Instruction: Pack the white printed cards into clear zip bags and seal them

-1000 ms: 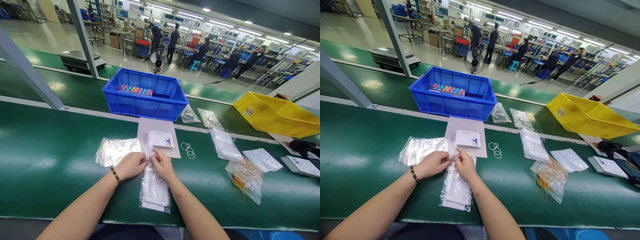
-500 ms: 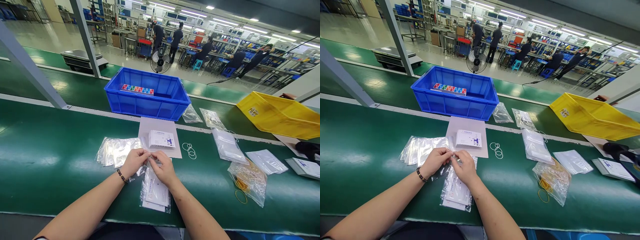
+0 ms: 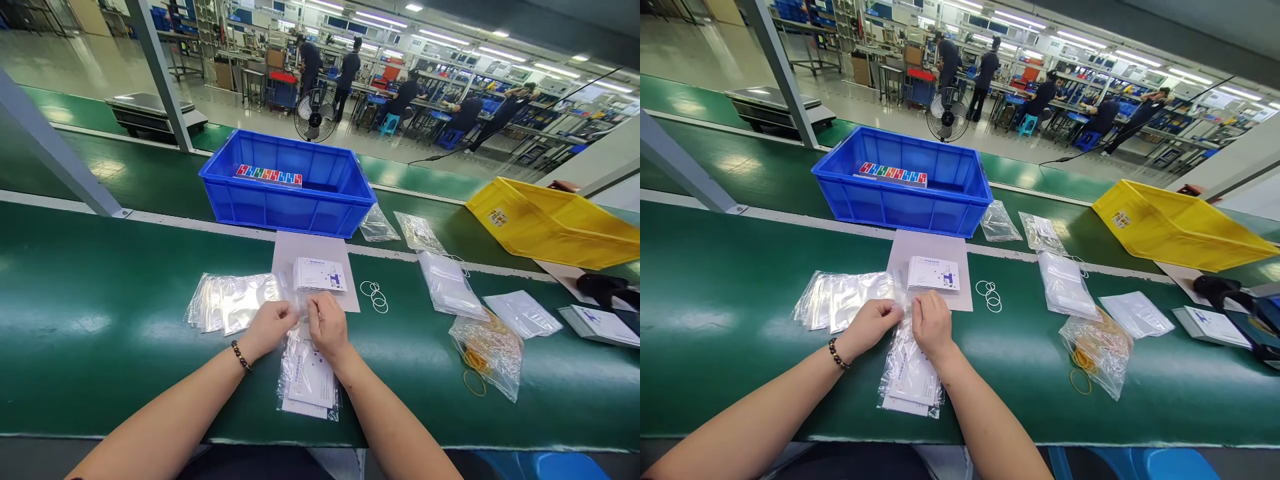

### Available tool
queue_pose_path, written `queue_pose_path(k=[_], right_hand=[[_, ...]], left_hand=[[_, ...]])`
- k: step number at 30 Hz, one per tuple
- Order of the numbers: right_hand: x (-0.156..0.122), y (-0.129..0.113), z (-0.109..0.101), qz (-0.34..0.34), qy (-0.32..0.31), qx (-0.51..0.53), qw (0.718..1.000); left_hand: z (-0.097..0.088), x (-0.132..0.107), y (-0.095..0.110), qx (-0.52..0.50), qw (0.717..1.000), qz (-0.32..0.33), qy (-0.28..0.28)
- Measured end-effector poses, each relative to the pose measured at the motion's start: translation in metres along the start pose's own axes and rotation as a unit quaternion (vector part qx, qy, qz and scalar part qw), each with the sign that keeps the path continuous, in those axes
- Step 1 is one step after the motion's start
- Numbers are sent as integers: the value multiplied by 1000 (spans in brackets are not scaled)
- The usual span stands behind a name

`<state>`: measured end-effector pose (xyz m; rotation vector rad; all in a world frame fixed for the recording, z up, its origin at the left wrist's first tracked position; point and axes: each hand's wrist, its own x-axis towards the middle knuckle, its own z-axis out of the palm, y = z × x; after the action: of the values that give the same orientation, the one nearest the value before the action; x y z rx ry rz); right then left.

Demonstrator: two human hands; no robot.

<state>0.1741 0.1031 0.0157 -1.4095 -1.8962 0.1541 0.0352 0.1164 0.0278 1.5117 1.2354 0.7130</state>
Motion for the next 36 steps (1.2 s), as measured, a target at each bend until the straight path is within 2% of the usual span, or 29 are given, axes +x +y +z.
queue_pose_path(k=[3,5,7,9,10,11,12,14,16,17,19,20,22,23,24,26,29,32,36], right_hand=[[-1,-2,-4,-71,-50,8,996],[-1,-2,-7,-87,-91,10,992],[0,-2,-11,-78,-128,55,987],[2,-1,-19,-52,-164,132,976],[4,-1,-23,-35,-185,168,968],[5,0,-28,-17,-210,196,958],[7,1,-33,2,-240,216,946],[10,2,-42,37,-302,232,924],[12,6,-49,48,-336,234,911],[14,9,-51,47,-333,236,912],[16,19,-51,50,-271,237,932],[16,25,-50,71,-210,223,949],[17,40,-43,158,-58,161,973],[18,48,-39,213,12,122,969],[18,56,-35,260,47,96,960],[19,67,-27,318,46,91,942],[21,75,-19,341,35,137,930],[23,75,-20,349,98,217,906],[24,68,-29,338,176,367,849]], left_hand=[[-8,3,-1,-64,997,-50,17],[-15,3,1,-68,996,-60,23],[-22,1,5,-15,998,10,68],[-27,-3,9,80,982,141,99],[-29,-4,11,126,968,201,80],[-31,-6,13,167,956,240,38],[-32,-7,15,202,946,255,-13],[-34,-7,17,250,937,229,-88],[-35,-7,17,272,939,182,-103],[-36,-6,17,272,943,162,-104],[-36,-5,15,252,952,131,-116],[-35,-4,13,233,957,117,-126],[-33,-4,10,185,967,95,-147],[-31,-3,9,161,970,88,-157],[-29,-3,8,139,973,83,-166],[-25,-3,7,112,974,72,-183],[-19,-3,8,108,973,61,-197],[-17,-2,8,104,971,63,-204],[-15,-1,5,88,973,73,-199]])
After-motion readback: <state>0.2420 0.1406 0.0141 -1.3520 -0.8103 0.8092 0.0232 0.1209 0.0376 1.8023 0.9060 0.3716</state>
